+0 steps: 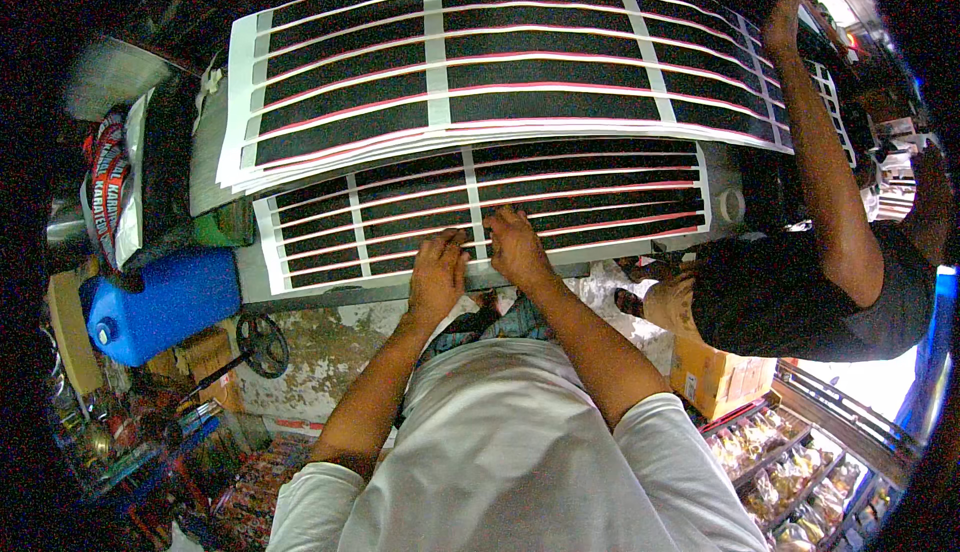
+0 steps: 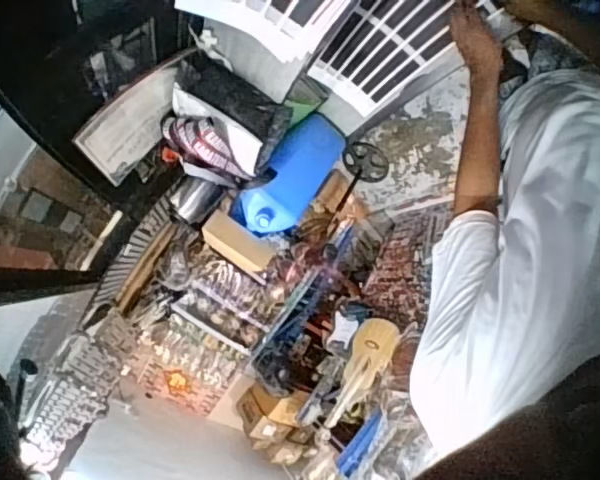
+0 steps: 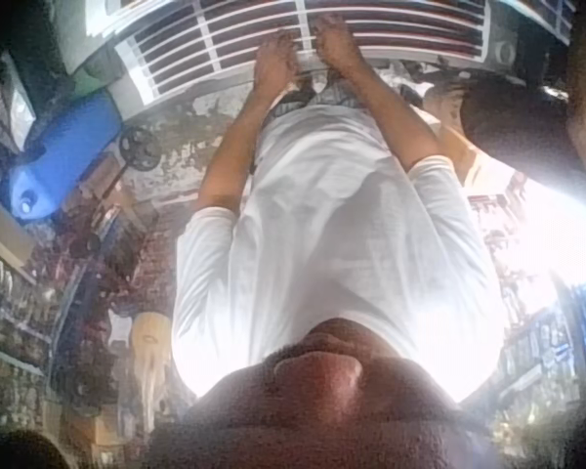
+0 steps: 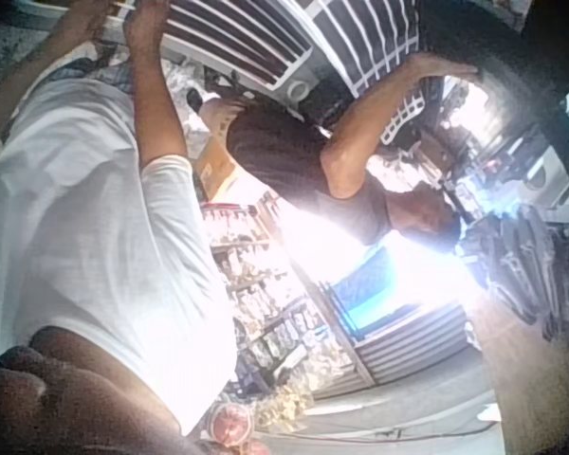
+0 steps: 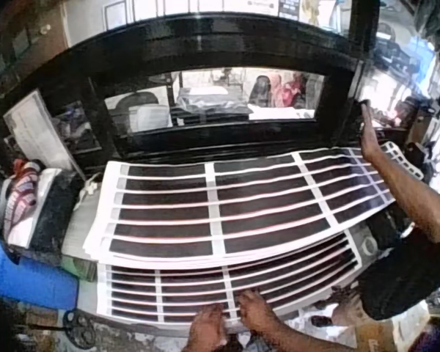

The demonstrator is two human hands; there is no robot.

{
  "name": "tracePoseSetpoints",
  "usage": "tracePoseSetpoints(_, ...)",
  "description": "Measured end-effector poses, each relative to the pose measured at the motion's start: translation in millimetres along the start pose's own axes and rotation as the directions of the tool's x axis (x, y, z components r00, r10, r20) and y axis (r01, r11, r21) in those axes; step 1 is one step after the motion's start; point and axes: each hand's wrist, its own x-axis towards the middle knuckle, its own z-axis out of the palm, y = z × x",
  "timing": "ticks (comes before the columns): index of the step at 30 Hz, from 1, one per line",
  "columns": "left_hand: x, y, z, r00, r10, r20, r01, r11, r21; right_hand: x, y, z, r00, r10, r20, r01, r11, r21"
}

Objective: The person aligns and secures white strips onto a black solar panel frame using both hands. They repeatedly press and adjust the strips along the panel's grid to ensure they are straight and firmly attached.

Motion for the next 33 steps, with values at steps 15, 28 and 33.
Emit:
tracePoseSetpoints(15,21.1,-6.4,12.4,0.987,-0.073,-0.14,0.07,0.997,-0.029,0.3,-0.8,1.7,0.998,0.07,0.007,-0.07,0.998,-0.001)
tracePoseSetpoints(28,22.4,-5.4,10.6,0.989,-0.095,-0.117,0.087,0.994,-0.072,0.6,-2.7,-1.7,0.999,0.051,-0.005,-0.051,0.999,0.005)
tracePoseSetpoints(33,23.8,-4.8,8.4,0.986,-0.104,-0.132,0.09,0.99,-0.109,-0.4,-2.7,0.7,0.996,0.074,-0.047,-0.073,0.997,0.037)
